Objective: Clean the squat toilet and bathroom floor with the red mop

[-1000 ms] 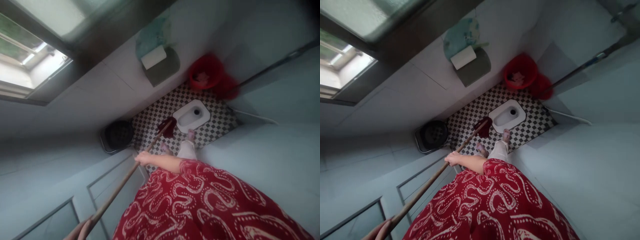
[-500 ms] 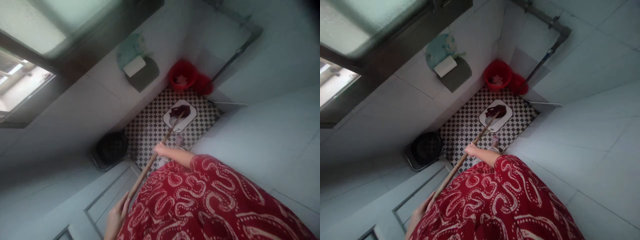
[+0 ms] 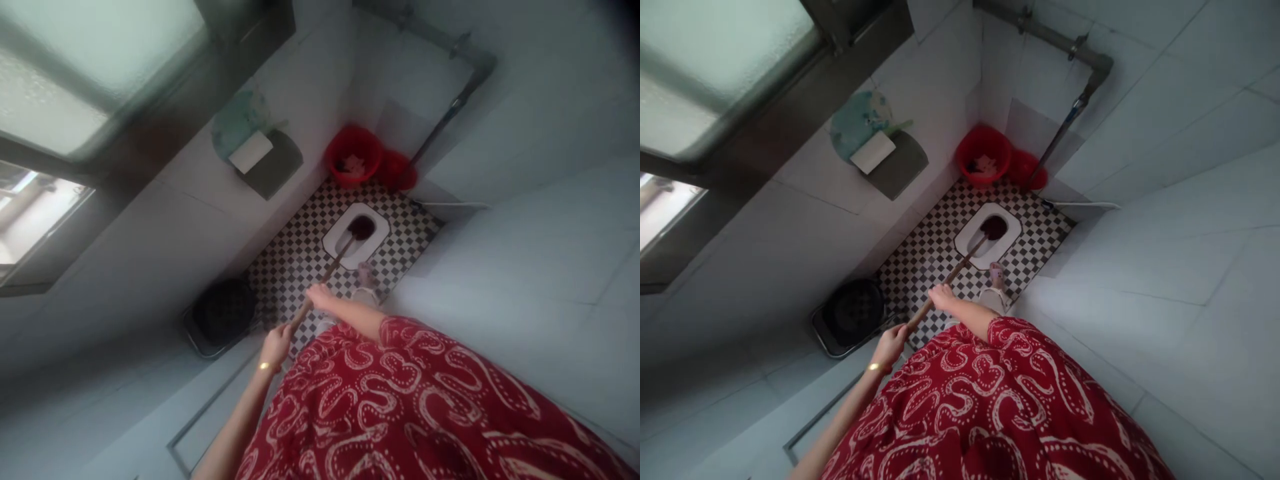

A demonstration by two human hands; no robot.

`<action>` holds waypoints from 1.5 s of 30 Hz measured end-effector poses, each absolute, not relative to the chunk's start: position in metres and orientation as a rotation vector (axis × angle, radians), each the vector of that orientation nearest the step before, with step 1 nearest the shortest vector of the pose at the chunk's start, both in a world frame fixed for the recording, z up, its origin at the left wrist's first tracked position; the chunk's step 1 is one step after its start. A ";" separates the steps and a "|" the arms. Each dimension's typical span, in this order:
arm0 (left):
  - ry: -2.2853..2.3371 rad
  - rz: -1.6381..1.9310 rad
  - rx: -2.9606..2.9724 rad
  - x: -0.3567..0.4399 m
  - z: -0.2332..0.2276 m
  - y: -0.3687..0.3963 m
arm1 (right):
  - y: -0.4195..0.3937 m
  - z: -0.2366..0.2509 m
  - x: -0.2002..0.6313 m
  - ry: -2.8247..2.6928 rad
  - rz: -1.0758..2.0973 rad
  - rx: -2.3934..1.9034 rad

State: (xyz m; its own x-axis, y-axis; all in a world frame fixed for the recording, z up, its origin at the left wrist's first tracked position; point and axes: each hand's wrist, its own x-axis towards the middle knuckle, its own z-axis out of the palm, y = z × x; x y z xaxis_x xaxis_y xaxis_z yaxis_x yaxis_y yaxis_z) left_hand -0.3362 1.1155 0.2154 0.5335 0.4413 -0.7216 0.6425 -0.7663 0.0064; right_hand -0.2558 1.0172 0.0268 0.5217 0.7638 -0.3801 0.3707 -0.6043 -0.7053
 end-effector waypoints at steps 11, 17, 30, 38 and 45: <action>0.543 -1.095 2.800 -0.139 0.249 0.975 | 0.908 0.011 -0.111 -0.586 0.717 -2.144; 0.475 -1.172 2.895 -0.094 0.262 0.930 | 0.877 0.017 -0.081 -0.519 0.602 -2.034; 0.376 -1.255 2.985 -0.096 0.265 0.927 | 0.881 0.013 -0.086 -0.485 0.574 -1.966; 0.257 -1.235 2.794 -0.113 0.264 0.932 | 0.876 0.009 -0.094 -0.482 0.571 -2.020; -0.355 -0.400 2.825 -0.138 0.417 0.953 | 0.879 0.110 -0.093 -0.750 0.179 -1.758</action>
State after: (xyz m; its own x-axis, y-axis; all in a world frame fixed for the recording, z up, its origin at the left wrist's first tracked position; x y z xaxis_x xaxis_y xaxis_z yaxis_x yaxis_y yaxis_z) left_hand -0.1382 0.9526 0.4173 0.9320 -0.2750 -0.2360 -0.2018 -0.9348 0.2923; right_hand -0.0925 0.8786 0.1096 0.7835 0.5679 0.2524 0.3924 -0.1371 -0.9095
